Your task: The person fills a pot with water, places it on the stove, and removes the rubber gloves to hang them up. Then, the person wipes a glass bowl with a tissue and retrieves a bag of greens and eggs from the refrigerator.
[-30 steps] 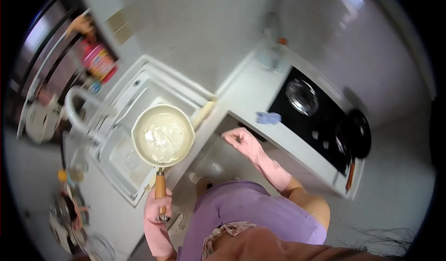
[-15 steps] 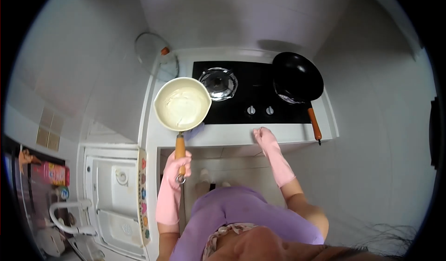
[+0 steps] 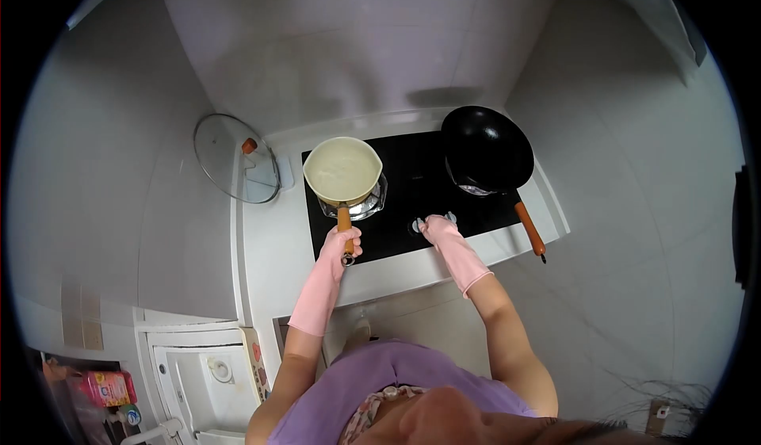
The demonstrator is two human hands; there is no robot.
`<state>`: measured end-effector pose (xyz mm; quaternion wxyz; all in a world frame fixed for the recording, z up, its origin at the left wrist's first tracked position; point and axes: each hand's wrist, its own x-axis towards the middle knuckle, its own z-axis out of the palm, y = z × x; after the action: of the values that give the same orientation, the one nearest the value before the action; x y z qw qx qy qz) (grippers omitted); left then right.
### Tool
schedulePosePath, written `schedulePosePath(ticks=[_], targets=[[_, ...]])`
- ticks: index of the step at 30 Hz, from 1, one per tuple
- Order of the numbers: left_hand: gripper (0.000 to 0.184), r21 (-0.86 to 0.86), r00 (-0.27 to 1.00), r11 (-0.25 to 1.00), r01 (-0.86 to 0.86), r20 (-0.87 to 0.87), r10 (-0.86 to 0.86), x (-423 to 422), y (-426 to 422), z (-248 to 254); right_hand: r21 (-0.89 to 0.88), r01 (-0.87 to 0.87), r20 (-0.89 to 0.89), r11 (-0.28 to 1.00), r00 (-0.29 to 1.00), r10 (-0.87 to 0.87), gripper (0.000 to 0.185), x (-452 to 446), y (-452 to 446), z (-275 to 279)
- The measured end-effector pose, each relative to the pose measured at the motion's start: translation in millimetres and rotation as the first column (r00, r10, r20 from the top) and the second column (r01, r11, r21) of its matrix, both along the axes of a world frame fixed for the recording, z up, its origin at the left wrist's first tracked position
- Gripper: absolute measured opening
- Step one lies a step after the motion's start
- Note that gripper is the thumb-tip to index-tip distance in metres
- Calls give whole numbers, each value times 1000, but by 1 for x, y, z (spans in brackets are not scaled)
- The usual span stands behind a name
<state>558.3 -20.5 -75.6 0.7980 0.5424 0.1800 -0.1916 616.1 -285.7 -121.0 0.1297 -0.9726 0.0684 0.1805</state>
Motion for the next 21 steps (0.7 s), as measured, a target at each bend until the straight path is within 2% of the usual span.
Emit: schedulePosePath(ticks=[6, 10, 11, 13, 16, 19, 21], targets=[[12, 30, 999, 1000, 3, -48, -1, 19, -5, 3, -10, -85, -126, 996, 989, 83, 39, 28, -2, -23], [14, 5, 997, 1000, -17, -81, 17, 24, -16, 3, -157, -290, -211, 944, 944, 255, 36, 50, -3, -46], [15, -1, 996, 1000, -22, -91, 22, 24, -20, 2, -155, -276, -251, 949, 940, 232, 37, 55, -5, -51], [17, -11, 996, 999, -52, -72, 52, 24, -28, 0, -150, -247, -334, 957, 924, 186, 39, 51, 3, -28], [18, -42, 994, 995, -86, -68, 83, 29, -38, -11, 80, -5, -366, 997, 930, 34, 31, 48, 1, -21], [19, -72, 994, 993, -94, -68, 89, 28, -42, -19, 40, -206, -328, 978, 922, 207, 29, 62, -7, -49], [20, -74, 994, 994, -85, -81, 79, 27, -42, -14, -120, -410, -281, 904, 887, 365, 26, 72, -6, -72]])
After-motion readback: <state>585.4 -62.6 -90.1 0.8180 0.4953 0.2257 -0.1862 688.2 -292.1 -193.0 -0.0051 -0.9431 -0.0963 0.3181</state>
